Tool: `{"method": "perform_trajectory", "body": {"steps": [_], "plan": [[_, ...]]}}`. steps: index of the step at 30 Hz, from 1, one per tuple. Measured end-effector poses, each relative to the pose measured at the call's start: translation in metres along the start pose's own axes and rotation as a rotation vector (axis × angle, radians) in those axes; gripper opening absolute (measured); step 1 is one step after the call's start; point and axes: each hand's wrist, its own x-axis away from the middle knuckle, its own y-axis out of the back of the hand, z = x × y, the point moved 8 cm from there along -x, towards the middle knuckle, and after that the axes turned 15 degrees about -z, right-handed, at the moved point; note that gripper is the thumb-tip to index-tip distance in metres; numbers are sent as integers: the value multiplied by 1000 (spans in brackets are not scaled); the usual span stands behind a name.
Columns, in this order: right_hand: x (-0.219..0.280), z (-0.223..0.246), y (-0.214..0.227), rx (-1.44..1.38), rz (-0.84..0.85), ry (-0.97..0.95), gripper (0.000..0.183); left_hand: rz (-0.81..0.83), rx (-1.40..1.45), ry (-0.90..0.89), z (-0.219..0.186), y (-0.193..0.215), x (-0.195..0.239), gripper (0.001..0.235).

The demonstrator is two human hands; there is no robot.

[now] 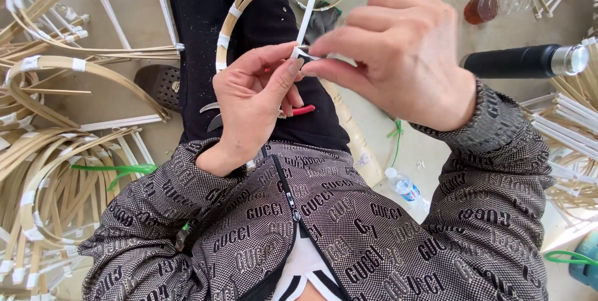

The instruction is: Assembling bent bamboo strips and fastening white plastic clips to create frames.

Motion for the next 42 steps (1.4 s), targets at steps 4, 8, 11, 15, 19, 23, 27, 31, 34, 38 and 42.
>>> {"method": "perform_trajectory", "body": {"steps": [4,8,11,15,19,23,27,31,34,38,42], "plan": [[13,8,-6,-98,-132,87,20,-32,-27,-28,2,-3,-2,22],[36,-17,-38,-370,-10,-288,14,-37,-18,-64,1,-6,-5,20],[41,-32,-55,-575,25,-510,12,-23,-8,-88,4,-6,-5,18],[58,-55,-85,-893,42,-800,16,-9,-5,-157,1,-9,-4,18],[58,-65,-93,-962,7,-829,18,3,-6,-167,3,-11,-5,19],[51,-61,-95,-1123,79,-827,17,20,68,-167,2,-14,-6,18],[45,-54,-88,-1080,-78,-606,9,30,109,-139,3,-17,-10,19],[63,-59,-101,-1100,-93,-719,9,34,112,-139,4,-20,-11,19],[64,-66,-103,-1184,-165,-731,12,39,139,-138,1,-21,-11,18],[47,-58,-90,-1114,-218,-771,16,24,163,-130,1,-21,-12,17],[55,-56,-90,-932,-267,-583,13,73,156,-96,0,-23,-15,21]]}}
